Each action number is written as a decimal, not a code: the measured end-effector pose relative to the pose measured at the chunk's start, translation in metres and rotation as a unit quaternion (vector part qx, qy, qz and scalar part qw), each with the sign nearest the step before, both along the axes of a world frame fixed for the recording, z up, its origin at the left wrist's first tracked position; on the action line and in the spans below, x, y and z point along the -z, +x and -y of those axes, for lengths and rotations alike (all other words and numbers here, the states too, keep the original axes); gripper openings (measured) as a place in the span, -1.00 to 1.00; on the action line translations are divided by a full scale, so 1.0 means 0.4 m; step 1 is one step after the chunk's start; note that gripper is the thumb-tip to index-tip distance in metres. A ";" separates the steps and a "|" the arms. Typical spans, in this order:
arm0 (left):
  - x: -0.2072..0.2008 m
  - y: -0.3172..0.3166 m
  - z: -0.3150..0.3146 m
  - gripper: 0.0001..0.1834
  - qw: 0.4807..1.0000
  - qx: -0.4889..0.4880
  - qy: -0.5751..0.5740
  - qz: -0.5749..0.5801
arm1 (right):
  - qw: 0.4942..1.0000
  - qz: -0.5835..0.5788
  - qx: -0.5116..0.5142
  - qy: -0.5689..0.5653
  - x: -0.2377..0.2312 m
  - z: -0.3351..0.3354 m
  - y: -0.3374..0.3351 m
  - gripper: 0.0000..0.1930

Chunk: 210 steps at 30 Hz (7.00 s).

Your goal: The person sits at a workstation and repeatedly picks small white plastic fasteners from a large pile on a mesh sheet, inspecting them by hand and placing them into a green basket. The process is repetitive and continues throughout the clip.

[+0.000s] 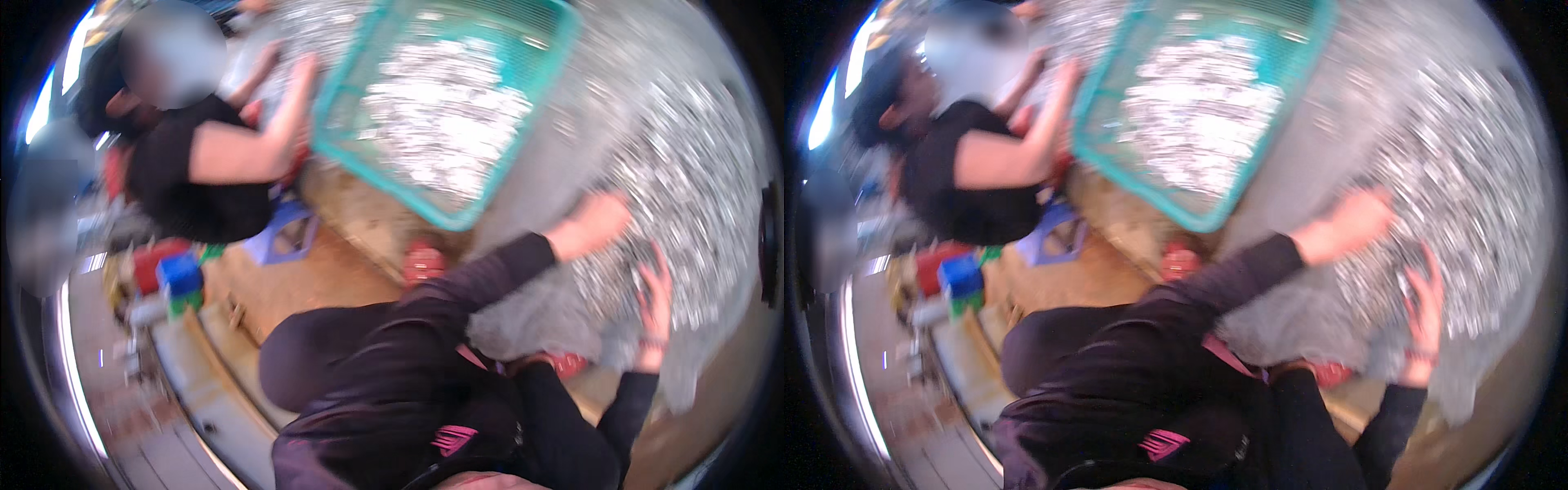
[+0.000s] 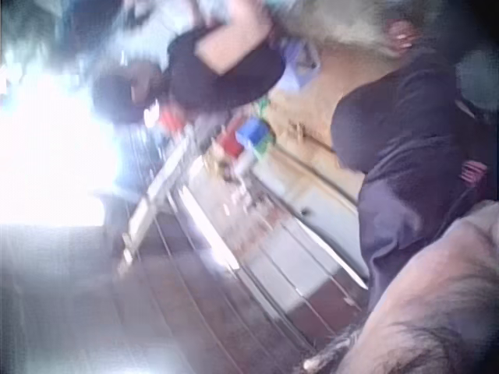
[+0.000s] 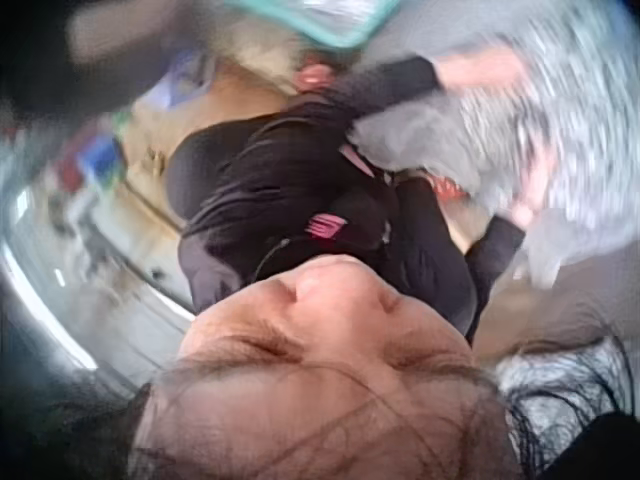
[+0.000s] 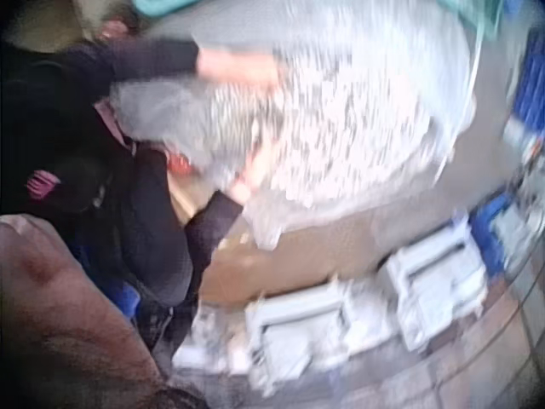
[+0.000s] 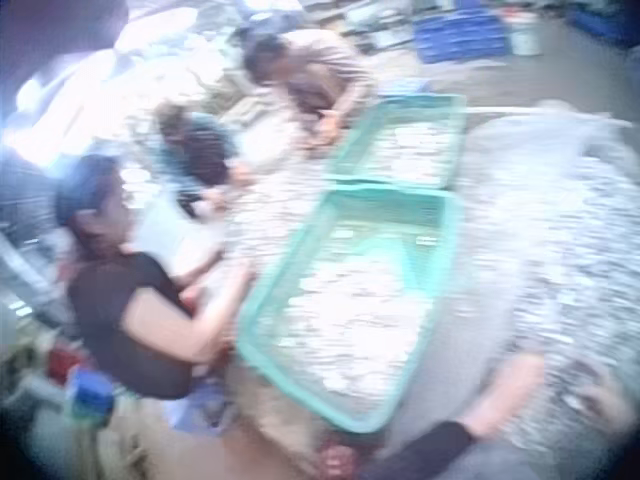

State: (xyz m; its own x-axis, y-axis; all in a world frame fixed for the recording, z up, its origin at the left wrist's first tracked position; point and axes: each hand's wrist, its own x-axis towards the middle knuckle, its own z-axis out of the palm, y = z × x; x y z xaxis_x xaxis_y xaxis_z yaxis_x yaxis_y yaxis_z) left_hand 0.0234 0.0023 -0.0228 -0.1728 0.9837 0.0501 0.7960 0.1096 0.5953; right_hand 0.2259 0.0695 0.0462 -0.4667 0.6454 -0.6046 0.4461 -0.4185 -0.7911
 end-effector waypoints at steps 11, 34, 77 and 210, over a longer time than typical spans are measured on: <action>-0.124 -0.075 -0.004 -0.77 0.647 0.001 -0.081 0.758 | 0.828 -0.444 0.156 -0.306 0.038 -0.073 0.080 -0.57; 0.016 0.004 -0.021 -0.72 0.994 0.011 -0.013 0.112 | 0.979 -0.140 0.085 -0.124 0.088 -0.079 0.089 -0.74; 0.047 0.089 -0.002 -0.83 0.865 -0.040 -0.063 0.496 | 0.931 -0.243 0.245 -0.118 0.014 -0.088 0.059 -0.64; -0.196 0.024 0.018 -0.78 0.839 -0.035 0.015 0.543 | 0.953 -0.245 0.069 -0.164 -0.082 -0.058 -0.050 -0.83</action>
